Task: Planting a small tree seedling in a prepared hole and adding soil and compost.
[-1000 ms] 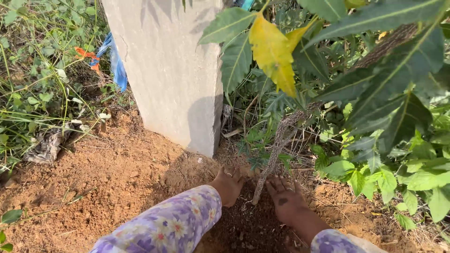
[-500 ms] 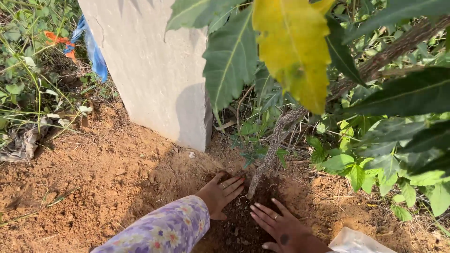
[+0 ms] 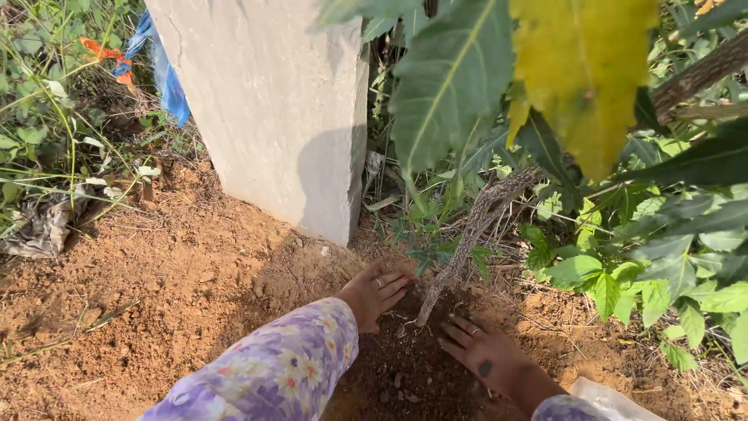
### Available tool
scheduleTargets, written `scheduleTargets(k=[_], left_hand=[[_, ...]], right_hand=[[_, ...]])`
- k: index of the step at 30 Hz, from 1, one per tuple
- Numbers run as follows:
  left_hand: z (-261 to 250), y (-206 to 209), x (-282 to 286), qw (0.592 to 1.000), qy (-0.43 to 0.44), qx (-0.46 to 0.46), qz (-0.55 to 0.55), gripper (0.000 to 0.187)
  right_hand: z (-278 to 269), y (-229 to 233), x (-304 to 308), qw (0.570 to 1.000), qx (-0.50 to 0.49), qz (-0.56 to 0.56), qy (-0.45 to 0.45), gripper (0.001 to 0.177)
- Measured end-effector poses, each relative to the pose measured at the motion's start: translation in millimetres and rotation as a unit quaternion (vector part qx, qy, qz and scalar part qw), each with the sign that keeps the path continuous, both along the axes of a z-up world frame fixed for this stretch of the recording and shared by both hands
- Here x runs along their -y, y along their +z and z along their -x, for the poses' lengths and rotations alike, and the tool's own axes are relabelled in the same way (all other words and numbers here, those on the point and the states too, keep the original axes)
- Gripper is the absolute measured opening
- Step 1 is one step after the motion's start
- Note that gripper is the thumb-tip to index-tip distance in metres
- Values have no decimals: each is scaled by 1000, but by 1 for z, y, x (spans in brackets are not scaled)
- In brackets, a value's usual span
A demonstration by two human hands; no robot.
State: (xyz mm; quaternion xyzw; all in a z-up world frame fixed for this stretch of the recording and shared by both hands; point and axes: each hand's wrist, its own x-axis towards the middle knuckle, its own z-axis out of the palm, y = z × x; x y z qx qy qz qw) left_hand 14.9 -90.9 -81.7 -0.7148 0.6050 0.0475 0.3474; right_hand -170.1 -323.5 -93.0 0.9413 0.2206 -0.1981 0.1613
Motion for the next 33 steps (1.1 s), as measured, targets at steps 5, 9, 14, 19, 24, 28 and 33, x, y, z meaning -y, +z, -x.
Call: scheduleTargets(k=[5, 9, 14, 19, 24, 28, 33], left_hand=[[7, 5, -8, 999, 13, -32, -31, 95], [13, 45, -17, 999, 21, -30, -9, 81], [8, 64, 0, 990, 111, -82, 28, 87], [15, 71, 15, 980, 158, -112, -54, 57], [47, 60, 49, 945, 290, -116, -94, 59], [122, 131, 62, 960, 185, -124, -172, 65], [163, 118, 98, 966, -23, -253, -53, 60]], right_hand=[[0, 9, -7, 995, -3, -44, -84, 46], [-30, 61, -32, 886, 112, -290, -345, 32], [-69, 102, -22, 861, 154, -290, -387, 22], [-49, 129, -7, 840, 205, -361, -349, 19], [-10, 142, 7, 882, 189, -245, -355, 33], [31, 163, 7, 903, 118, -225, -347, 45], [96, 184, 1, 912, 123, -346, -183, 70]])
